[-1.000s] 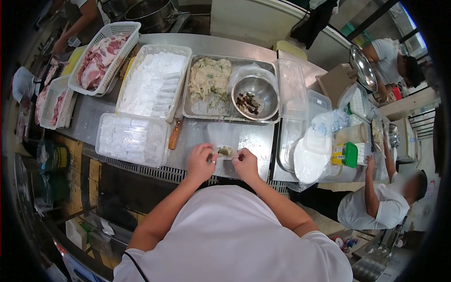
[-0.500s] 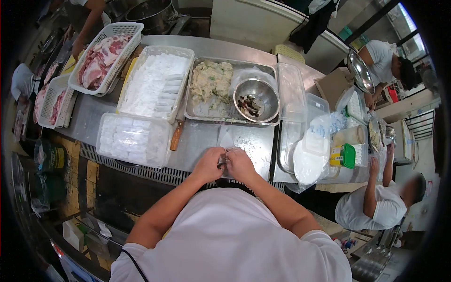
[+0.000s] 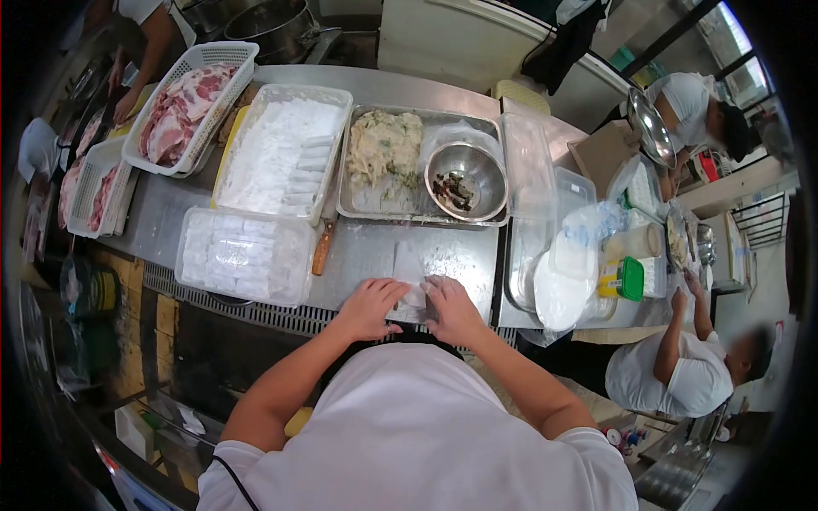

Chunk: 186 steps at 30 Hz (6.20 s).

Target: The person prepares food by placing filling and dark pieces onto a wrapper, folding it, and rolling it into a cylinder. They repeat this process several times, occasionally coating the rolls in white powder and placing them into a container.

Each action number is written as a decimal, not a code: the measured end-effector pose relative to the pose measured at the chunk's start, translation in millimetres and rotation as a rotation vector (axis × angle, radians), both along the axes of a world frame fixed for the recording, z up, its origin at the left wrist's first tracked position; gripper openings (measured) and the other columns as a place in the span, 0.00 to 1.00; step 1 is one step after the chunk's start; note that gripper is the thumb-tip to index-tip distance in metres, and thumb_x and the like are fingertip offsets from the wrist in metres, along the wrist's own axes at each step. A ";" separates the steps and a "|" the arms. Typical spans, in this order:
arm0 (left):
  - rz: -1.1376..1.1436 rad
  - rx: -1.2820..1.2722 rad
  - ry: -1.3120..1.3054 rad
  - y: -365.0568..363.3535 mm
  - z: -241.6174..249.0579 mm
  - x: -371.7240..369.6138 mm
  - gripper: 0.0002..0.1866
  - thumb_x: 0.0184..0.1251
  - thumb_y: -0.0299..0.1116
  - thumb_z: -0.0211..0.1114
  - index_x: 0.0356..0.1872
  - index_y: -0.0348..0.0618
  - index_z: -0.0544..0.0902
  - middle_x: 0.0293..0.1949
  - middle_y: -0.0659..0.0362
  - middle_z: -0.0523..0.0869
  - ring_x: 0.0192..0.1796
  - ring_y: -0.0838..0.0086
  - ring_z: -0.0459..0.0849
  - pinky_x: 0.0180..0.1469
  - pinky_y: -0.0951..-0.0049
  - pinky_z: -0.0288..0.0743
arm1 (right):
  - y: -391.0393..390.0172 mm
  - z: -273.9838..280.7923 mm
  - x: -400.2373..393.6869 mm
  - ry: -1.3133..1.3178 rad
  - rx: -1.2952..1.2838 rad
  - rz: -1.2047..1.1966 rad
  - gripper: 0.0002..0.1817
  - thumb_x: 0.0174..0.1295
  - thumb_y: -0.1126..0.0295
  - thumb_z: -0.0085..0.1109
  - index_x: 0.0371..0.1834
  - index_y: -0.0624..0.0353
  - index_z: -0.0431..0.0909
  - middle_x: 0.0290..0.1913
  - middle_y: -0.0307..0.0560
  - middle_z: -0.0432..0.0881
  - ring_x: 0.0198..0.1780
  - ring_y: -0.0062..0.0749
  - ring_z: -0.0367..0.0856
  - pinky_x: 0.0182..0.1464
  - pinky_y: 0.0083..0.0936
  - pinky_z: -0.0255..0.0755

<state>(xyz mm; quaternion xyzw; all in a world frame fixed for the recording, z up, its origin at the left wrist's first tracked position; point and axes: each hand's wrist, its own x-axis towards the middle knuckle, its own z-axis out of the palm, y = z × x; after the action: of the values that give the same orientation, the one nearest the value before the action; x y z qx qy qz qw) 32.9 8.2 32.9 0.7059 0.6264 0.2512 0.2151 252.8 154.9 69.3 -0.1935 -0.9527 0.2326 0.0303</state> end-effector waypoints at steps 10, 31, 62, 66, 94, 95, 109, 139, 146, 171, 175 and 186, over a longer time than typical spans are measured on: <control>0.042 0.246 -0.075 -14.5 -34.2 13.7 0.27 0.62 0.34 0.80 0.64 0.47 0.87 0.61 0.57 0.91 0.65 0.58 0.87 0.66 0.54 0.79 | -25.7 -37.0 10.0 0.072 0.055 0.085 0.26 0.62 0.67 0.75 0.64 0.60 0.82 0.61 0.56 0.83 0.66 0.57 0.77 0.78 0.55 0.66; 0.113 0.153 -0.107 41.9 -11.9 -6.5 0.09 0.66 0.29 0.76 0.46 0.47 0.91 0.45 0.53 0.88 0.52 0.50 0.84 0.59 0.51 0.78 | -20.4 -45.2 -18.2 0.187 0.158 -0.067 0.19 0.64 0.72 0.72 0.58 0.64 0.83 0.53 0.58 0.85 0.57 0.55 0.83 0.65 0.48 0.77; 0.085 0.285 0.070 35.2 -37.7 -9.2 0.23 0.67 0.39 0.78 0.64 0.54 0.89 0.56 0.65 0.90 0.57 0.63 0.85 0.59 0.57 0.77 | 102.4 -0.6 -166.9 -0.197 -0.073 -0.149 0.33 0.64 0.57 0.71 0.65 0.73 0.81 0.31 0.64 0.90 0.39 0.58 0.94 0.48 0.45 0.88; 0.098 0.275 0.057 33.0 -39.0 -8.4 0.23 0.67 0.40 0.78 0.63 0.55 0.89 0.57 0.65 0.89 0.57 0.64 0.85 0.61 0.58 0.77 | 93.0 26.7 -217.8 -0.550 -0.468 -0.100 0.25 0.66 0.64 0.68 0.60 0.74 0.81 0.30 0.62 0.90 0.24 0.46 0.90 0.26 0.40 0.84; 0.067 0.268 0.028 34.3 -40.0 -10.7 0.22 0.71 0.39 0.75 0.65 0.53 0.88 0.57 0.64 0.90 0.59 0.63 0.85 0.62 0.57 0.77 | 78.4 -17.3 -38.7 -0.301 0.602 0.431 0.43 0.75 0.62 0.61 0.93 0.27 0.58 0.94 0.54 0.52 0.88 0.64 0.59 0.83 0.67 0.61; 0.072 0.271 0.021 34.6 -41.3 -10.2 0.22 0.70 0.39 0.76 0.64 0.52 0.89 0.57 0.64 0.90 0.58 0.62 0.85 0.62 0.57 0.78 | 78.2 -24.2 -37.1 -0.277 0.646 0.465 0.42 0.77 0.60 0.59 0.94 0.26 0.57 0.95 0.52 0.50 0.89 0.64 0.57 0.83 0.69 0.59; 0.084 0.257 -0.007 40.3 -34.1 -9.9 0.21 0.69 0.37 0.77 0.62 0.51 0.89 0.55 0.59 0.89 0.58 0.58 0.85 0.61 0.55 0.78 | 34.2 -5.6 -9.6 -0.092 0.097 0.101 0.31 0.69 0.66 0.67 0.76 0.60 0.76 0.77 0.64 0.73 0.77 0.62 0.72 0.80 0.58 0.66; 0.587 0.215 -0.040 0.7 -31.6 -28.3 0.25 0.76 0.40 0.71 0.68 0.38 0.82 0.64 0.50 0.85 0.66 0.49 0.80 0.70 0.47 0.72 | 40.5 3.0 -102.8 -0.052 -0.143 -0.105 0.33 0.66 0.70 0.68 0.75 0.68 0.78 0.63 0.65 0.87 0.66 0.60 0.84 0.73 0.49 0.74; 0.577 0.217 0.001 -3.9 -29.9 -29.6 0.26 0.73 0.42 0.72 0.66 0.40 0.83 0.64 0.51 0.85 0.67 0.52 0.81 0.72 0.49 0.71 | 107.3 67.1 -246.1 0.270 -0.295 -0.119 0.27 0.63 0.71 0.67 0.67 0.67 0.84 0.60 0.70 0.88 0.60 0.64 0.89 0.65 0.47 0.81; 0.583 0.174 -0.095 -5.6 -33.4 -32.3 0.28 0.74 0.45 0.72 0.67 0.40 0.83 0.65 0.51 0.85 0.68 0.54 0.81 0.73 0.50 0.72 | 174.1 57.1 -432.8 0.236 -0.007 0.132 0.19 0.65 0.72 0.65 0.58 0.62 0.92 0.52 0.64 0.93 0.53 0.56 0.93 0.60 0.44 0.84; 0.567 0.202 -0.113 -5.0 -28.6 -36.1 0.29 0.69 0.44 0.75 0.67 0.40 0.83 0.63 0.50 0.86 0.66 0.52 0.83 0.72 0.49 0.72 | 122.7 79.2 -325.9 0.240 -0.152 -0.041 0.18 0.68 0.70 0.64 0.58 0.62 0.92 0.51 0.63 0.93 0.51 0.55 0.92 0.58 0.43 0.84; 0.496 0.212 -0.079 -6.9 -34.5 -34.0 0.27 0.67 0.38 0.76 0.65 0.40 0.83 0.63 0.48 0.86 0.66 0.47 0.81 0.71 0.46 0.70 | -32.8 -1.3 -49.0 0.041 -0.640 -0.609 0.18 0.70 0.72 0.65 0.59 0.69 0.89 0.50 0.63 0.92 0.50 0.50 0.93 0.58 0.40 0.85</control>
<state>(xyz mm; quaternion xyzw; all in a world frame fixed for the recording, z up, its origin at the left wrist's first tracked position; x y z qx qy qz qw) -1.1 1.3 -1.6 0.5393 0.7414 0.3877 0.0961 203.8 122.1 68.0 -0.4603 -0.7315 0.5001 0.0548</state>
